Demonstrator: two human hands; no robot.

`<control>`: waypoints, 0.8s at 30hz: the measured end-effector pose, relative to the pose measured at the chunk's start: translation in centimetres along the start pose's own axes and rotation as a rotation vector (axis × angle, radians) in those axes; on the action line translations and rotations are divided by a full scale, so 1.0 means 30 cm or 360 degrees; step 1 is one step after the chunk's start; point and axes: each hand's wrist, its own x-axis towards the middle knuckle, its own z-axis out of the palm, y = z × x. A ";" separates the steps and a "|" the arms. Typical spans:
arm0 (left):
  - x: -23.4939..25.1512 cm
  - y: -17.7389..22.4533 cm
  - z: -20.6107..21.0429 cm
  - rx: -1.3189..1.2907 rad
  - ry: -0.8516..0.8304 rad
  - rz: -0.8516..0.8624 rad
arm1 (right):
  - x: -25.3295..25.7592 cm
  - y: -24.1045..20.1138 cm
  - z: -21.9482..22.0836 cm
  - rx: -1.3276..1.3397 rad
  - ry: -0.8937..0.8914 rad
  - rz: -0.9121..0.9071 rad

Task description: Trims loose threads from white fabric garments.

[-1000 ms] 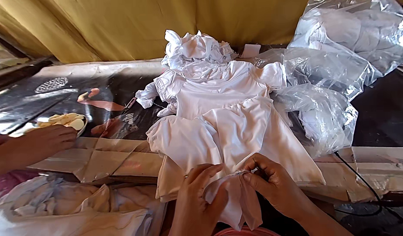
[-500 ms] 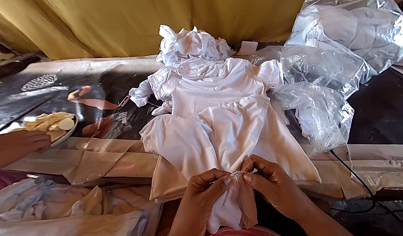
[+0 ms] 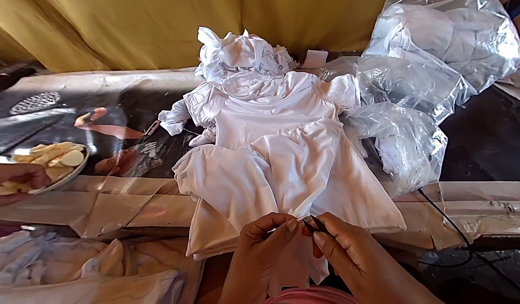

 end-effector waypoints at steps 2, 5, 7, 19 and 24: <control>-0.003 0.006 0.000 -0.0040 0.0027 -0.0051 | -0.001 0.002 0.000 -0.0005 -0.0018 0.0014; -0.004 0.006 -0.002 -0.0049 0.0019 -0.0038 | -0.001 0.003 0.002 -0.0003 -0.0031 0.0011; -0.004 0.006 -0.001 -0.0028 0.0011 -0.0009 | -0.001 0.002 -0.001 0.0009 -0.0028 0.0008; -0.007 -0.001 0.002 0.0023 -0.0018 0.0071 | 0.000 0.007 0.001 -0.0043 0.0058 -0.0051; -0.012 0.016 0.012 -0.0202 -0.0012 -0.0108 | 0.001 0.036 0.014 0.0063 0.0133 -0.0262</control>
